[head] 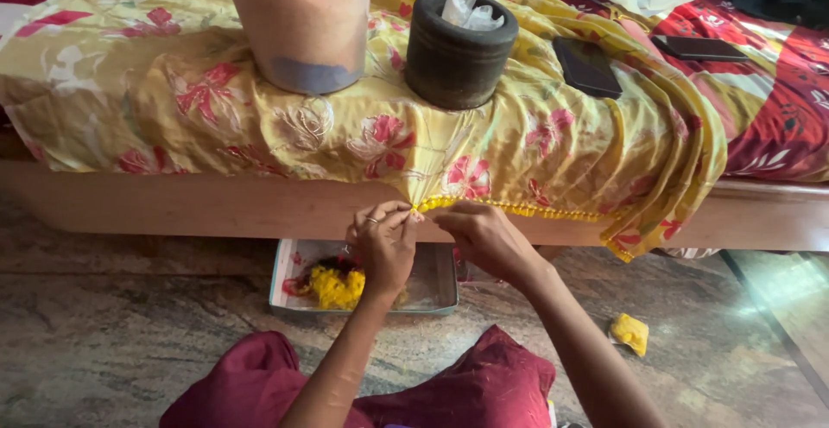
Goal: The recorder is creating a yellow wool-based handicraft or decoration by winding and cutting wool.
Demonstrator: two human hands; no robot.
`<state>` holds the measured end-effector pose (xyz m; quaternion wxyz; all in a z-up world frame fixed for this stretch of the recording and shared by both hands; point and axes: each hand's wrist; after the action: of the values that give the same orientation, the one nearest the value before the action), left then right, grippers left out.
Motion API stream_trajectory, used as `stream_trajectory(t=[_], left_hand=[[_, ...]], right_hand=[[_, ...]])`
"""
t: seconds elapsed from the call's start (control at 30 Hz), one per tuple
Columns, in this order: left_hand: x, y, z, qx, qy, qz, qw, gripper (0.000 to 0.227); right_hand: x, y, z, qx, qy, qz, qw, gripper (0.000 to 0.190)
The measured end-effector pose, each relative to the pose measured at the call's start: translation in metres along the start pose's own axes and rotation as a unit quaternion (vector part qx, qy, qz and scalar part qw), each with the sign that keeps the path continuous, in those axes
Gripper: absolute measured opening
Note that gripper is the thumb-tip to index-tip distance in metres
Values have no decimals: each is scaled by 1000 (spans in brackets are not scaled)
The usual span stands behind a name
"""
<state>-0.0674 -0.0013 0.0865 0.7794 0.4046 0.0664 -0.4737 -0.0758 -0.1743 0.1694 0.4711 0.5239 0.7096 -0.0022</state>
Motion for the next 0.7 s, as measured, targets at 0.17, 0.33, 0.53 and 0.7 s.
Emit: stream_trajectory(t=[0.17, 0.33, 0.53, 0.7], left_hand=[[-5, -4, 6, 26, 29, 24, 999, 12], [-9, -5, 13, 57, 82, 101, 990, 11], [-2, -4, 7, 53, 74, 80, 993, 14], [17, -6, -4, -63, -84, -16, 994, 15]], right_hand=[[4, 68, -12, -143, -71, -104, 982, 22], [25, 130, -6, -25, -151, -249, 956, 9], [16, 86, -21, -256, -76, 20, 963, 15], [29, 21, 5, 15, 23, 76, 997, 11]])
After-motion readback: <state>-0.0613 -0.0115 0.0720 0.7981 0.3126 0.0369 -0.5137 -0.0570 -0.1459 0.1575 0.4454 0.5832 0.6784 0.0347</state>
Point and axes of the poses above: each hand's wrist, its own y-axis towards the middle knuckle, its own x-axis out of the palm, z = x × y, and after that the axes turned 14 degrees about y, right-handed
